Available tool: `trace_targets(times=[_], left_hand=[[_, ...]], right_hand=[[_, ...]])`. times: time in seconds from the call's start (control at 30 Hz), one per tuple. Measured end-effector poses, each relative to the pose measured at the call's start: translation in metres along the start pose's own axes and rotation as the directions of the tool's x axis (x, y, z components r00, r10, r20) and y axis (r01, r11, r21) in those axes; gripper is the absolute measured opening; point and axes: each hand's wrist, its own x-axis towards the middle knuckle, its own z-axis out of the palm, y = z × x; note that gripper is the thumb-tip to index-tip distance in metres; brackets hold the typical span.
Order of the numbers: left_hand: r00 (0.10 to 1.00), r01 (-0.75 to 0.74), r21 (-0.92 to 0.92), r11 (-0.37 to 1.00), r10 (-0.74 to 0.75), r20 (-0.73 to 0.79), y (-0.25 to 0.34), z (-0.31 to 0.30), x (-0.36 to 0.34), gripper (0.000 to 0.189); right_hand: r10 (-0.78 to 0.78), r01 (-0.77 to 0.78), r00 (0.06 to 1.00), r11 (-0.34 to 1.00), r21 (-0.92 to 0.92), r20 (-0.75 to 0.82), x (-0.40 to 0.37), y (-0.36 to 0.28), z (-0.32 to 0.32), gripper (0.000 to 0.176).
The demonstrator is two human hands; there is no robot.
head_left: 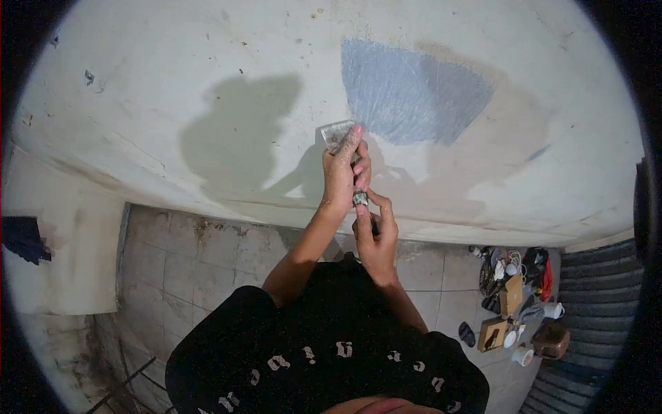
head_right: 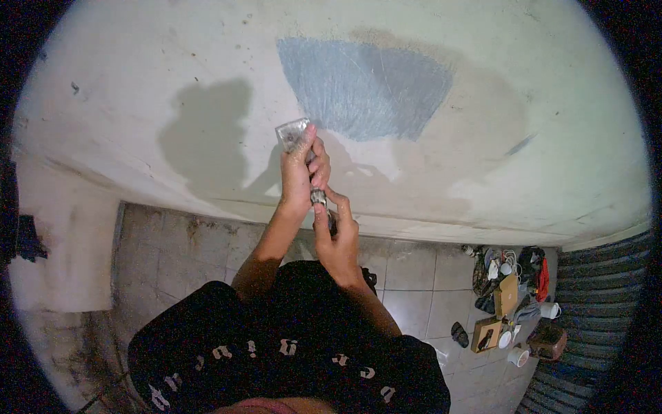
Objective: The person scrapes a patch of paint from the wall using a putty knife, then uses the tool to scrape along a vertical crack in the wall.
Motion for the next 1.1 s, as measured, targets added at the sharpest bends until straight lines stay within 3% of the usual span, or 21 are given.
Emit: trace_targets(times=[0.17, 0.27, 0.4, 0.57, 0.83, 0.93, 1.1], left_hand=[[1.000, 0.005, 0.022, 1.000, -0.005, -0.003, 0.006, 0.003, -0.001, 0.042], [0.995, -0.068, 0.006, 0.998, 0.068, 0.075, 0.031, 0.017, 0.002, 0.043], [0.994, 0.106, 0.016, 0.994, -0.106, 0.037, -0.001, -0.003, -0.002, 0.043], [0.990, 0.012, 0.029, 1.000, -0.016, 0.144, 0.028, 0.007, 0.006, 0.042], [0.981, 0.132, 0.073, 0.989, -0.141, 0.130, 0.003, -0.007, 0.006, 0.041], [0.979, 0.060, 0.051, 0.997, -0.069, 0.192, 0.021, 0.000, 0.008, 0.042], [0.986, 0.131, 0.074, 0.989, -0.138, 0.094, -0.005, -0.019, 0.003, 0.042]], right_hand=[[-0.103, 0.102, 0.995, 0.994, -0.049, -0.015, 0.003, 0.000, 0.004, 0.029], [-0.045, 0.045, 0.998, 0.999, 0.016, -0.040, 0.012, -0.028, 0.013, 0.028], [-0.109, 0.106, 0.992, 0.993, -0.047, -0.067, -0.005, 0.017, 0.013, 0.029], [-0.190, 0.193, 0.974, 0.981, 0.014, -0.121, 0.009, -0.003, 0.030, 0.030], [-0.073, 0.074, 0.984, 0.997, 0.003, -0.162, -0.003, 0.020, 0.030, 0.030], [-0.124, 0.135, 0.977, 0.989, 0.054, -0.171, 0.004, 0.005, 0.037, 0.029], [-0.063, 0.068, 0.987, 0.997, 0.028, -0.145, -0.008, 0.029, 0.033, 0.029]])
